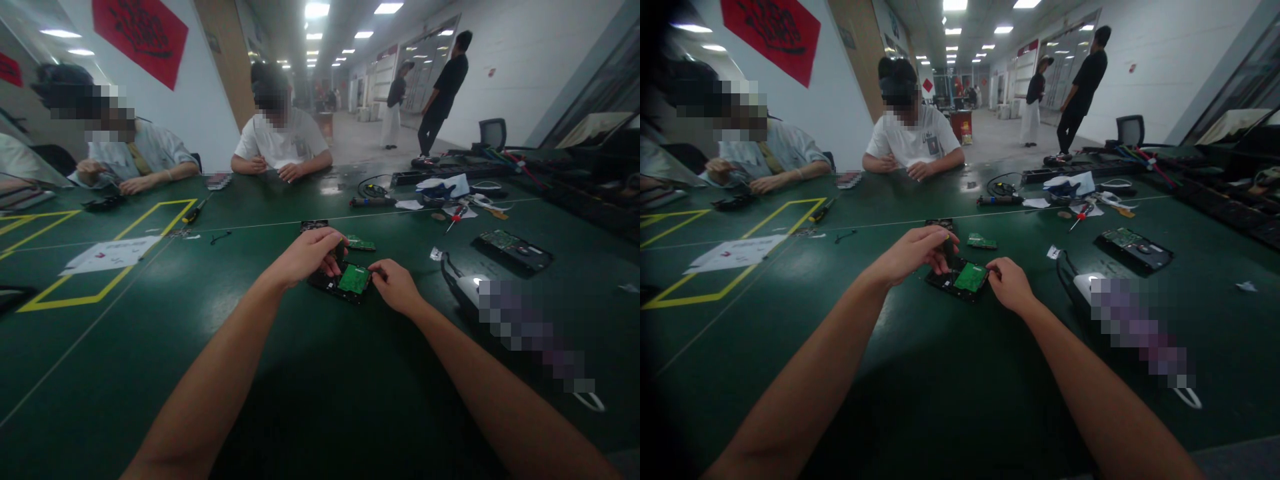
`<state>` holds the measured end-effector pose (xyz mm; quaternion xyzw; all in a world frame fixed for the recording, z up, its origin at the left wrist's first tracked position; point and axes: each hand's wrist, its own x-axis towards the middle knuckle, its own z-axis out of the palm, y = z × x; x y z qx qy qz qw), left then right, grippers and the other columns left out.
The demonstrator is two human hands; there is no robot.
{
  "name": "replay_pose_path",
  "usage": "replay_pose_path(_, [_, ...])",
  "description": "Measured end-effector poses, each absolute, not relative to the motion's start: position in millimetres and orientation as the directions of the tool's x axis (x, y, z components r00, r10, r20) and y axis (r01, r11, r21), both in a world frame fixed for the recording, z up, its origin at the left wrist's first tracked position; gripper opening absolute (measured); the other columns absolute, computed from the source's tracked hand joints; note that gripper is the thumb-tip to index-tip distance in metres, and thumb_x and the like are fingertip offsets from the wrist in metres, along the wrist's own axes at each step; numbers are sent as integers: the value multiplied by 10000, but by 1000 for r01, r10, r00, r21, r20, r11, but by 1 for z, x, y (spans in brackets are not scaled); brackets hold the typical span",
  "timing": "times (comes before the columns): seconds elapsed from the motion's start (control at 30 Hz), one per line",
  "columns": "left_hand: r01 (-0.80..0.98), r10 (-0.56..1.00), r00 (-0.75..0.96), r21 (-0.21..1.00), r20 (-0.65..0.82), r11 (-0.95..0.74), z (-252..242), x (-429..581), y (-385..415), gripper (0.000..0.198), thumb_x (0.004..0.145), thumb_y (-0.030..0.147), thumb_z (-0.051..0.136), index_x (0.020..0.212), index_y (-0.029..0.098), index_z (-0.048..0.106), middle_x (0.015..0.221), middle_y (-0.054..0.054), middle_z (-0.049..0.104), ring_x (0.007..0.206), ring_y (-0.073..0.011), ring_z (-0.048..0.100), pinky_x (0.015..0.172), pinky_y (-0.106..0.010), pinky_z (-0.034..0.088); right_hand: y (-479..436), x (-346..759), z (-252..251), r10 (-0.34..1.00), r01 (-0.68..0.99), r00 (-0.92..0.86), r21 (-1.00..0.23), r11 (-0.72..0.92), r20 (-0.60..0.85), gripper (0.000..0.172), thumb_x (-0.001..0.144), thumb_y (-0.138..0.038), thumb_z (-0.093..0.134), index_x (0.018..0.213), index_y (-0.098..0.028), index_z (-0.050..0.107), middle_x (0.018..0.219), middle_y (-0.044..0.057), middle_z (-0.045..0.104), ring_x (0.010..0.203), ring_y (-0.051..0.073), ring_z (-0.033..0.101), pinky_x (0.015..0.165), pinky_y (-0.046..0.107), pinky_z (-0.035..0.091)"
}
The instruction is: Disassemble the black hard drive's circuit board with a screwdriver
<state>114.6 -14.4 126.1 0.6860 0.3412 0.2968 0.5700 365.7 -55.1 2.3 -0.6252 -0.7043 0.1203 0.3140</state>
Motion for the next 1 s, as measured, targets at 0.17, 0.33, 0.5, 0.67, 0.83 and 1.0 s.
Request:
replay_pose_path(0.17, [175,782,618,955,84,-240,126,113,-14,260,1013,422,570,1074,190,669,804,-26,618,592,-116,641,522,-218,522,-54,366,0,951,810,-37,-548,208,307,208,917,-157,577,1077,-183,706,1045,73,702,837,184,641,775,330,481])
replay_pose_path(0.33, [222,772,628,928,100,-300,126,113,-13,285,1009,441,571,1017,184,694,815,-24,614,612,-113,633,545,-227,529,-53,366,-1,944,813,-39,-539,221,327,200,912,-147,573,1056,-187,707,1034,72,707,848,189,645,800,334,484])
replay_pose_path(0.5, [196,775,625,940,100,-279,124,114,-14,259,1018,409,559,989,173,660,822,-32,626,645,-123,668,576,-237,547,-53,367,-1,952,819,-27,-539,195,304,213,916,-163,576,1082,-191,707,1029,67,704,824,182,639,767,325,475])
replay_pose_path(0.67, [198,803,594,959,45,-201,127,113,-18,192,1005,383,587,1034,194,572,711,9,600,535,-123,642,471,-218,498,-53,367,-1,956,816,-28,-545,191,293,211,927,-179,576,1092,-184,706,1048,70,701,832,179,636,764,319,476])
replay_pose_path(0.83, [144,765,644,978,22,-149,132,113,-21,156,994,339,559,1031,189,580,989,-73,721,516,-88,634,429,-201,462,-54,367,0,956,810,-26,-555,191,291,210,926,-180,575,1091,-187,705,1055,75,707,860,188,648,791,331,489])
replay_pose_path(1.0, [134,759,651,986,-11,-101,133,113,-19,220,998,306,495,1006,169,667,948,-84,733,545,-99,645,477,-218,496,-54,367,1,955,814,-20,-550,188,296,214,918,-176,576,1084,-191,710,1041,73,709,855,193,649,784,335,486])
